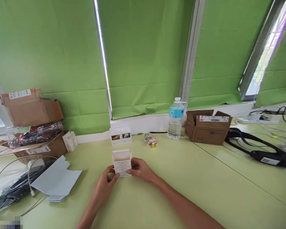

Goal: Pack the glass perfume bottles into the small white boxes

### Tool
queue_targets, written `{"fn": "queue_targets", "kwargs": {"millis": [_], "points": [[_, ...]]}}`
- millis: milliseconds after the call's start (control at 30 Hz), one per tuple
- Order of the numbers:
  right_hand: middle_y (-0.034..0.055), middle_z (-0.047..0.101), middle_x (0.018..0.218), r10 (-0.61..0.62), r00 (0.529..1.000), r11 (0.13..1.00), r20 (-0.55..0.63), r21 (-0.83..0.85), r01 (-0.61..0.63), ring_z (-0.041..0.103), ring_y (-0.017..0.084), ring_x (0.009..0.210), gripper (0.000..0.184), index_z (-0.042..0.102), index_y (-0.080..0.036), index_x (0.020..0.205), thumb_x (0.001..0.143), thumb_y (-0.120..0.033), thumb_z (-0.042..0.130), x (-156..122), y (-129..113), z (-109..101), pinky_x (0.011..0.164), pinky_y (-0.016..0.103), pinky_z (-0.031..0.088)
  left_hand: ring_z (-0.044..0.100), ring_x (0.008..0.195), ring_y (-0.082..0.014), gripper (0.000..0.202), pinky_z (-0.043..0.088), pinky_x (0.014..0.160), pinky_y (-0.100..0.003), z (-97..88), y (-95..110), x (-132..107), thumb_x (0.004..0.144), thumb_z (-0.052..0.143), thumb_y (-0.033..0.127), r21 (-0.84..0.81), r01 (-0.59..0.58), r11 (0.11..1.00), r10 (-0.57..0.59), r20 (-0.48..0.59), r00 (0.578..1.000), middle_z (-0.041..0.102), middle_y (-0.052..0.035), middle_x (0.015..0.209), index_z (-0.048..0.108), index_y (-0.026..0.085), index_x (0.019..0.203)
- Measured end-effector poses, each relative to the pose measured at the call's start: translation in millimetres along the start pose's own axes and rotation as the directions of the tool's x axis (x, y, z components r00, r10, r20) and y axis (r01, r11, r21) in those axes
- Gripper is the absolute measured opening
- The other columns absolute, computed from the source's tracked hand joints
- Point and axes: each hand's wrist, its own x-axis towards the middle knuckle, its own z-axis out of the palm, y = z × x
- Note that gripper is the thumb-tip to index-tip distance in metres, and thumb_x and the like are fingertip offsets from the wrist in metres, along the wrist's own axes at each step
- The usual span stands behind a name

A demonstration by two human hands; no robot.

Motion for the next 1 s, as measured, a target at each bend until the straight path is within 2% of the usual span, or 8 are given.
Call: {"fn": "queue_targets", "kwargs": {"millis": [200, 367, 533, 600, 733, 833, 900, 1000], "points": [[0.0073, 0.070, 0.102, 0.016, 1.000, 0.998, 0.021, 0.058, -0.017, 0.064, 0.026, 0.094, 0.039, 0.067, -0.016, 0.103, 0.069, -0.034, 0.071, -3, -4, 0, 0.084, 0.040, 0.050, 0.046, 0.051, -0.0109, 0.044, 0.037, 0.053, -0.025, -2.8, 10, -4, 0.078, 0.052, 0.054, 0.046, 0.015, 0.999, -0.014, -0.008, 1.000, 0.067, -0.0019, 0.101, 0.061, 0.024, 0.110], [0.0085, 0.070, 0.105, 0.008, 0.999, 0.996, 0.041, 0.090, -0.011, 0.064, 0.027, 0.096, 0.043, 0.066, -0.016, 0.106, 0.070, -0.038, 0.072, -1, -4, 0, 0.087, 0.042, 0.049, 0.046, 0.053, -0.0107, 0.039, 0.038, 0.055, -0.025, -2.7, 7, -3, 0.079, 0.052, 0.049, 0.054, -0.003, 0.999, 0.003, -0.007, 1.000, 0.068, -0.0001, 0.100, 0.062, 0.026, 0.109], [0.0107, 0.069, 0.110, 0.006, 0.998, 0.997, 0.064, 0.082, -0.011, 0.064, 0.029, 0.100, 0.049, 0.064, -0.015, 0.111, 0.069, -0.038, 0.072, 1, -1, -1, 0.089, 0.044, 0.050, 0.049, 0.056, -0.0096, 0.041, 0.042, 0.058, -0.024, -3.4, 4, -3, 0.074, 0.059, 0.032, 0.028, -0.015, 0.999, 0.015, -0.022, 1.000, 0.067, -0.0025, 0.104, 0.060, 0.021, 0.113], [0.0116, 0.069, 0.111, 0.012, 0.997, 0.998, 0.073, 0.063, -0.016, 0.064, 0.029, 0.102, 0.049, 0.064, -0.015, 0.111, 0.070, -0.040, 0.071, 1, 0, -1, 0.090, 0.044, 0.050, 0.051, 0.057, -0.0089, 0.042, 0.043, 0.058, -0.023, -3.4, 3, -4, 0.072, 0.057, 0.024, 0.050, -0.054, 0.997, 0.054, 0.002, 0.999, 0.066, -0.0041, 0.107, 0.058, 0.020, 0.114], [0.0111, 0.069, 0.111, 0.040, 0.997, 0.999, 0.072, 0.016, -0.041, 0.064, 0.029, 0.102, 0.050, 0.065, -0.015, 0.112, 0.071, -0.042, 0.069, 3, 1, -1, 0.092, 0.042, 0.050, 0.054, 0.058, -0.0080, 0.043, 0.045, 0.059, -0.022, -6.9, 3, -2, 0.070, 0.055, 0.014, 0.120, -0.049, 0.992, 0.056, -0.063, 0.996, 0.067, -0.0038, 0.107, 0.060, 0.021, 0.113], [0.0115, 0.069, 0.112, 0.066, 0.997, 0.998, 0.047, 0.021, -0.067, 0.064, 0.031, 0.103, 0.050, 0.067, -0.016, 0.111, 0.068, -0.041, 0.072, 6, 4, -3, 0.091, 0.041, 0.051, 0.056, 0.058, -0.0082, 0.037, 0.047, 0.062, -0.023, -23.7, 3, 3, 0.073, 0.054, 0.015, 0.209, -0.044, 0.977, 0.079, -0.165, 0.983, 0.068, -0.0027, 0.106, 0.062, 0.022, 0.109], [0.0109, 0.068, 0.114, 0.103, 0.992, 0.995, 0.067, -0.004, -0.103, 0.063, 0.032, 0.105, 0.052, 0.066, -0.017, 0.114, 0.068, -0.042, 0.072, 7, 8, -5, 0.093, 0.042, 0.050, 0.057, 0.061, -0.0095, 0.031, 0.048, 0.069, -0.025, -46.2, 3, 6, 0.078, 0.053, 0.020, 0.283, -0.022, 0.959, 0.102, -0.272, 0.957, 0.067, -0.0019, 0.107, 0.062, 0.024, 0.107], [0.0097, 0.066, 0.119, 0.145, 0.984, 0.988, 0.103, -0.068, -0.138, 0.060, 0.032, 0.110, 0.052, 0.064, -0.018, 0.116, 0.071, -0.045, 0.069, 9, 13, -7, 0.097, 0.042, 0.047, 0.061, 0.081, -0.0154, 0.028, 0.047, 0.083, -0.031, -92.5, -2, 4, 0.084, 0.048, 0.026, 0.370, 0.075, 0.926, 0.123, -0.484, 0.867, 0.063, -0.0044, 0.113, 0.060, 0.024, 0.109]]}}
